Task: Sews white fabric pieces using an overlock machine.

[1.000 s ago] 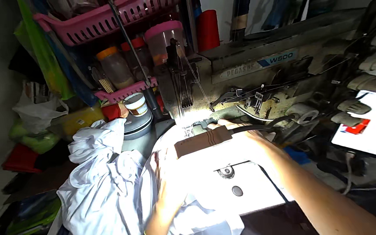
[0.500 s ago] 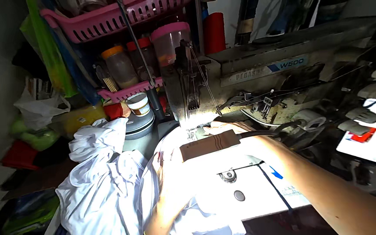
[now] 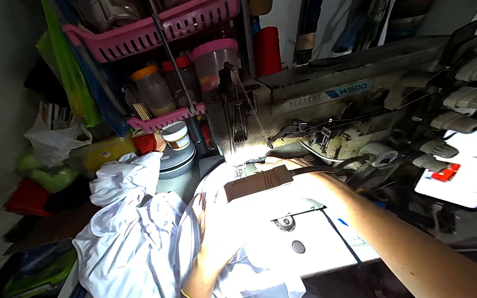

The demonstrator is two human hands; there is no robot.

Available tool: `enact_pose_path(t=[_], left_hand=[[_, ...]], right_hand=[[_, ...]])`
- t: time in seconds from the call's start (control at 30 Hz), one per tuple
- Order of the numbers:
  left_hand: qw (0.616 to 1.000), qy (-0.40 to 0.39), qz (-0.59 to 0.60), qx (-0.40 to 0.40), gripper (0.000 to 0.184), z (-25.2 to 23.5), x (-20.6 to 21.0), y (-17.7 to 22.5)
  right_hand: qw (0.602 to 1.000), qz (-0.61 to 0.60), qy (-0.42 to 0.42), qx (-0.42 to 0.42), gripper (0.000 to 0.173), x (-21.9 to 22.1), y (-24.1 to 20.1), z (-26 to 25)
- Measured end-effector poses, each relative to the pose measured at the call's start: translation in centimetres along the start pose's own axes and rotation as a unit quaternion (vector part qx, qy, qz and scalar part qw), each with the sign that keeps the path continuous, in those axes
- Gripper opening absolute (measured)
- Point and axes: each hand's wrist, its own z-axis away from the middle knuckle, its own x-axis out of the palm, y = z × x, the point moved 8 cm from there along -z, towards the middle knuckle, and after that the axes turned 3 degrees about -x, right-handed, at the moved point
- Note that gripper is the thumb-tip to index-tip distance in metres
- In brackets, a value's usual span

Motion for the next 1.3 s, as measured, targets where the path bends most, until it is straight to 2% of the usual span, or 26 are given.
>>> enact_pose_path(t=[0.17, 0.3, 0.4, 0.47, 0.57, 0.77, 0.9, 0.97, 1.03, 1.07, 1.1, 1.13, 1.17, 1.2, 1.23, 1.3], left_hand=[[1.0, -0.025, 0.008, 0.003, 0.075, 0.0, 0.2, -0.2], [0.999, -0.032, 0.012, 0.006, 0.072, 0.0, 0.1, -0.2], [1.0, -0.024, 0.01, 0.012, 0.067, 0.0, -0.2, -0.1], [0.999, -0.03, 0.017, 0.006, 0.071, 0.0, -0.2, -0.2], [0.999, -0.036, 0.023, 0.005, 0.073, 0.1, -0.1, -0.3], [0.998, -0.065, 0.024, -0.004, 0.072, 0.2, -0.1, -0.4], [0.998, -0.062, 0.012, 0.008, 0.063, 0.0, 0.1, -0.3], [0.996, -0.088, 0.025, 0.012, 0.063, 0.0, 0.2, -0.4], [0.986, -0.097, 0.136, 0.015, 0.063, 0.6, -0.3, -1.5], [0.971, -0.074, 0.229, 0.009, 0.062, 1.0, -0.9, -2.7], [0.953, -0.023, 0.303, 0.012, 0.053, 1.3, -2.0, -3.8], [0.939, 0.025, 0.341, 0.023, 0.041, 1.6, -3.5, -4.8], [0.938, 0.066, 0.337, 0.042, 0.028, 2.0, -5.0, -5.7], [0.943, 0.098, 0.31, 0.067, 0.023, 2.6, -6.3, -6.6], [0.95, 0.108, 0.279, 0.084, 0.023, 3.5, -7.3, -7.3], [0.959, 0.036, 0.253, 0.126, 0.023, 6.0, -7.7, -7.3]], right_hand=[[0.998, -0.044, -0.038, -0.028, 0.036, 0.1, 0.3, -0.9], [0.992, -0.097, -0.042, -0.073, 0.038, -1.4, -1.3, -1.0], [0.984, -0.094, -0.096, -0.117, 0.044, -0.5, -1.7, -2.4], [0.979, -0.1, -0.12, -0.131, 0.04, -0.3, -1.8, -2.7], [0.978, -0.09, -0.129, -0.136, 0.03, 0.1, -1.8, -3.4], [0.979, -0.113, -0.109, -0.134, 0.025, -0.4, -1.8, -2.9], [0.982, -0.067, -0.132, -0.121, 0.038, 0.2, -1.9, -3.1], [0.985, -0.082, -0.077, -0.129, 0.037, 0.6, -1.4, -3.1], [0.992, -0.095, 0.02, -0.08, 0.034, 1.2, -0.7, -2.6], [0.995, -0.09, 0.039, -0.029, 0.035, 0.3, -1.2, -1.3], [0.995, -0.093, -0.003, 0.033, 0.039, -1.4, -2.3, 0.7], [0.993, -0.098, 0.007, 0.057, 0.042, -2.6, -2.6, 2.5], [0.99, -0.105, 0.081, 0.046, 0.031, -3.0, -2.2, 4.2], [0.979, -0.119, 0.166, 0.015, 0.013, -2.8, -1.7, 6.0], [0.968, -0.141, 0.209, -0.015, 0.009, -2.2, -1.5, 7.7], [0.942, -0.256, 0.215, -0.03, 0.011, 0.6, -2.0, 10.5]])
